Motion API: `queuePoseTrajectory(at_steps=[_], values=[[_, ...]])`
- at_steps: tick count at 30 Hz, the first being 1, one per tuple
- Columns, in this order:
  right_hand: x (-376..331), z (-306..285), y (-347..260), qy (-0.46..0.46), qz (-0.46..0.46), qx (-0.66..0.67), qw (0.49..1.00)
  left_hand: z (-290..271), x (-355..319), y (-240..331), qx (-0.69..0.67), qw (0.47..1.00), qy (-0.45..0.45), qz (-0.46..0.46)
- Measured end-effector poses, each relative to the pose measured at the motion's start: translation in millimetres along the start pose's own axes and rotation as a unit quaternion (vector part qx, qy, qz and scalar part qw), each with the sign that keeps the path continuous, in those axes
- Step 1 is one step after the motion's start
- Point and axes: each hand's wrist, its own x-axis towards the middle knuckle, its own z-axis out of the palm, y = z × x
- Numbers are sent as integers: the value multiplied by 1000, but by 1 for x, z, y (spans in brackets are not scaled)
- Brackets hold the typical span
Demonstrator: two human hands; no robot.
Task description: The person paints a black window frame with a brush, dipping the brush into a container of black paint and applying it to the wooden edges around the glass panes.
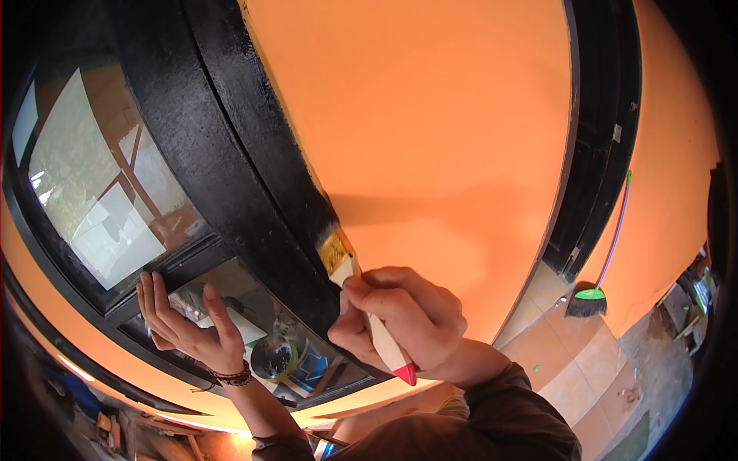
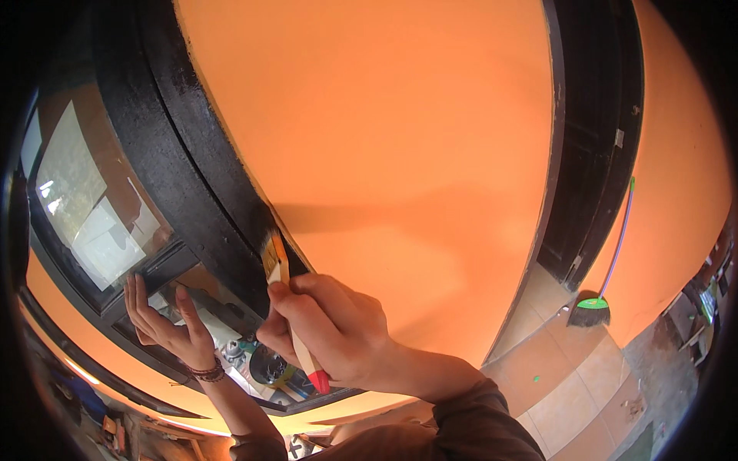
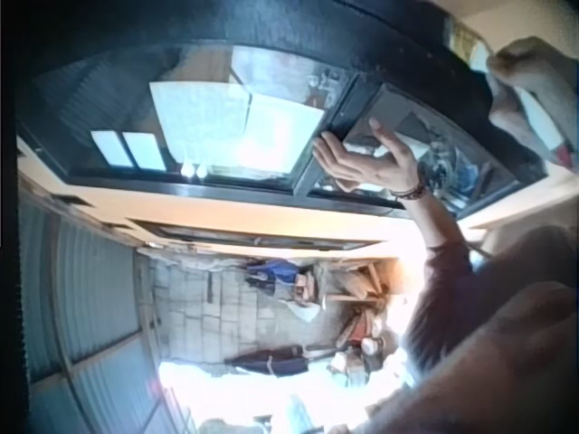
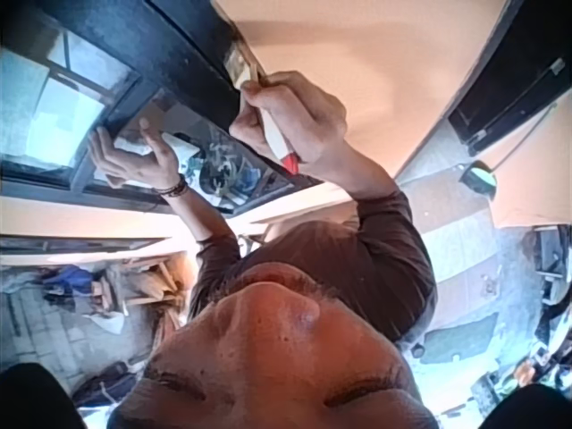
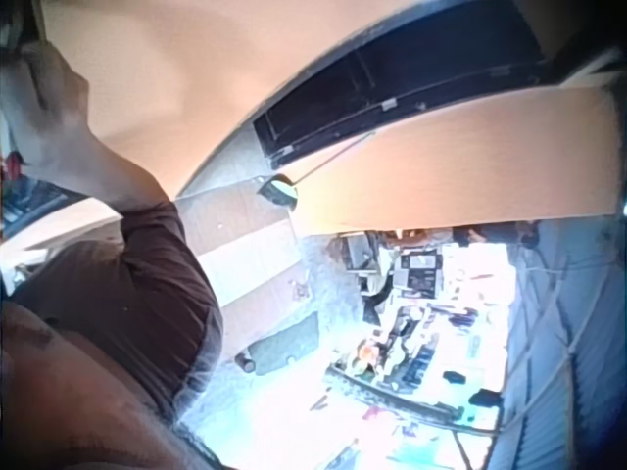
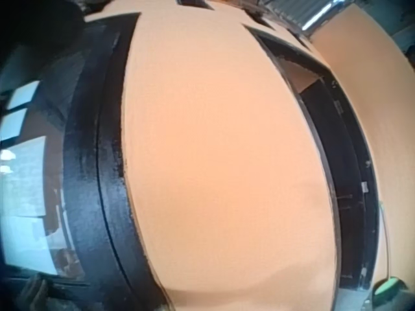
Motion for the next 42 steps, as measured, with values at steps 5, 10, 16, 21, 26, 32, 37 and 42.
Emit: queuePoseTrajectory(at_steps=[5,10,16,21,26,32,37,42], values=[[4,-3,-3,7,-12,24,1000,-2,-1,-1,8,1000,1,3],[6,-7,-3,-42,15,-7,999,-2,-1,2,9,1000,-2,-6],[8,-4,1,-1,3,29,1000,-4,0,3,-9,1000,6,-6],[3,-16,0,-74,5,4,997,-2,0,4,-4,1000,0,-11],[9,-10,9,-43,1,12,999,-4,0,8,12,1000,-6,-24],[17,-23,-7,-91,25,10,995,-5,1,12,-15,1000,-6,-24],[14,-23,-6,-137,58,14,989,-5,-2,8,-26,999,-23,-38],[33,-28,-17,-83,41,-4,996,-6,-2,7,-18,999,-26,-35]])
